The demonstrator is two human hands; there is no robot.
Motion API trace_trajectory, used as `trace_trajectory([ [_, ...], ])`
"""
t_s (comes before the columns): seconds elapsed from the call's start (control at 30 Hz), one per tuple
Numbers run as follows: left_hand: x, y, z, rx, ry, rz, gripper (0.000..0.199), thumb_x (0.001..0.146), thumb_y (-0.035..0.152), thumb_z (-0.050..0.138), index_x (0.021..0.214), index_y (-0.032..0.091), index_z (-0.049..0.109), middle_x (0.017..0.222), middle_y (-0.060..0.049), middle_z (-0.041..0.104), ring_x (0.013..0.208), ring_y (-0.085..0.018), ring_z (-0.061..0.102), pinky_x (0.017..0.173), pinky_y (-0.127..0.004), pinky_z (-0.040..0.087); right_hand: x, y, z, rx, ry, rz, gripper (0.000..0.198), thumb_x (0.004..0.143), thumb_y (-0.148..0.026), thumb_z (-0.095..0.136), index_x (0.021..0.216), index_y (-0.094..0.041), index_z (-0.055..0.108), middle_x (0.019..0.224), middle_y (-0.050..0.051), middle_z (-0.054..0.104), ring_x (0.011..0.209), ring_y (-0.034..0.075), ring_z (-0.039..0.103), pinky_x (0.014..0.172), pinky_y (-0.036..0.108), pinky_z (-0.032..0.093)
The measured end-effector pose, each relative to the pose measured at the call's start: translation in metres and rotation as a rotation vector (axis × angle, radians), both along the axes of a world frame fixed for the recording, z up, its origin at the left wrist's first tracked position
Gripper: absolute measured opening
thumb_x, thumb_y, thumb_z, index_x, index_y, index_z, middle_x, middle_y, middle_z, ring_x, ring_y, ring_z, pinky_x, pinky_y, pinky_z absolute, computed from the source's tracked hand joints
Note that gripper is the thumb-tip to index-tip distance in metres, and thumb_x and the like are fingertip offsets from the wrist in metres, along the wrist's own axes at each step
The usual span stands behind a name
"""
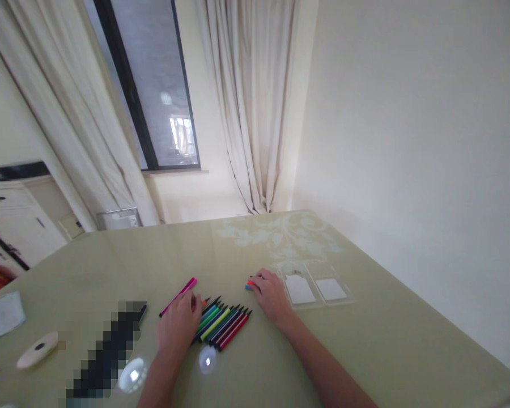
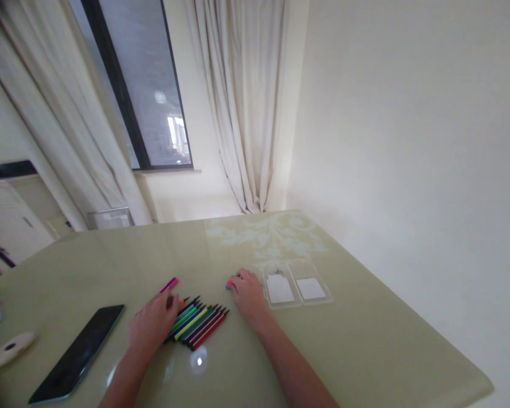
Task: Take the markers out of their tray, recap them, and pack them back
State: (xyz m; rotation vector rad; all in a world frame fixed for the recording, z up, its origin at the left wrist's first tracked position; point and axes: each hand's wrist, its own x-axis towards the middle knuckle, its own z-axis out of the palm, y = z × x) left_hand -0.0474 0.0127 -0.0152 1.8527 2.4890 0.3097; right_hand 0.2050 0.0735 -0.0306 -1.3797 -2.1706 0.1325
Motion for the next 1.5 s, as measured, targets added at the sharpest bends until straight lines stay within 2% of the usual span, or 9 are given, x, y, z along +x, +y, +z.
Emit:
trace_trajectory([
  [0.17,-0.004,0.002,-0.008,0.039,0.007,-0.029,0.031,0.104,0.036,0.040,0.098,0.022,0.067,0.106,-0.008,0.074,0.095,-0.023,0.071,0.078,-0.031,0.049,-0.029,0.012,0.001,-0.048,-0.047,-0.091,0.017,0.099,-0.022,0.056,0.104,-0.022,0.071,0.104,0.006,0.073,0.103,0.022,0.062,0.091,0.034,0.038],
  [0.4,-0.023,0.001,-0.013,0.145,0.122,0.091,0.028,0.103,0.030,0.044,0.112,0.018,0.067,0.108,-0.011,0.069,0.099,-0.026,0.066,0.082,-0.033,0.048,-0.041,0.019,-0.002,-0.085,-0.176,-0.139,0.020,0.100,-0.026,0.052,0.102,-0.023,0.071,0.105,0.007,0.074,0.104,0.025,0.061,0.090,0.037,0.035],
  [0.6,-0.023,0.004,-0.016,0.161,0.115,0.008,0.029,0.103,0.032,0.045,0.105,0.018,0.070,0.107,-0.011,0.070,0.099,-0.028,0.064,0.083,-0.036,0.048,-0.030,0.000,-0.009,0.036,-0.001,-0.112,0.018,0.101,-0.023,0.054,0.106,-0.024,0.072,0.106,0.006,0.073,0.104,0.025,0.061,0.091,0.038,0.040],
  [0.7,-0.010,0.008,-0.016,0.254,0.071,-0.140,0.026,0.102,0.028,0.045,0.107,0.018,0.069,0.110,-0.011,0.070,0.102,-0.028,0.064,0.087,-0.038,0.049,-0.032,-0.014,-0.012,0.128,0.063,-0.041,0.023,0.100,-0.024,0.059,0.122,-0.025,0.067,0.114,0.006,0.072,0.107,0.025,0.061,0.094,0.038,0.043],
  [0.8,0.011,0.010,-0.016,0.291,-0.051,-0.428,0.022,0.101,0.022,0.045,0.106,0.021,0.066,0.105,-0.008,0.072,0.100,-0.024,0.066,0.090,-0.036,0.049,-0.036,-0.021,-0.016,0.207,0.085,0.061,0.037,0.098,-0.026,0.064,0.136,-0.027,0.060,0.120,0.006,0.070,0.111,0.023,0.061,0.098,0.037,0.045],
  [0.97,0.032,0.003,-0.017,0.305,-0.074,-0.571,0.032,0.104,0.020,0.032,0.105,0.023,0.064,0.100,-0.006,0.071,0.092,-0.022,0.066,0.085,-0.035,0.046,-0.035,-0.020,-0.020,0.265,0.016,0.173,0.012,0.099,-0.028,0.064,0.107,-0.027,0.073,0.096,0.004,0.075,0.099,0.023,0.064,0.089,0.037,0.046],
  [1.2,0.029,-0.001,-0.010,0.212,0.001,-0.433,0.034,0.105,0.025,0.032,0.088,0.022,0.062,0.086,-0.005,0.073,0.083,-0.023,0.069,0.077,-0.033,0.044,-0.028,-0.016,-0.016,0.293,-0.003,0.248,0.013,0.099,-0.024,0.064,0.108,-0.026,0.074,0.096,0.003,0.076,0.097,0.022,0.063,0.091,0.035,0.043],
  [1.37,-0.008,-0.001,0.000,0.187,0.033,-0.053,0.033,0.105,0.032,0.034,0.096,0.022,0.065,0.091,-0.007,0.077,0.083,-0.024,0.072,0.071,-0.031,0.044,0.003,0.000,-0.015,0.259,0.140,0.026,0.017,0.100,-0.021,0.061,0.108,-0.025,0.075,0.099,0.004,0.076,0.093,0.021,0.063,0.085,0.035,0.043],
  [1.5,-0.022,-0.003,0.002,0.129,0.080,0.010,0.031,0.101,0.036,0.042,0.092,0.021,0.066,0.093,-0.009,0.077,0.088,-0.026,0.073,0.075,-0.033,0.047,0.013,0.004,-0.013,0.264,0.221,-0.065,0.022,0.104,-0.032,0.055,0.106,-0.026,0.076,0.097,0.006,0.073,0.092,0.022,0.061,0.084,0.036,0.043],
])
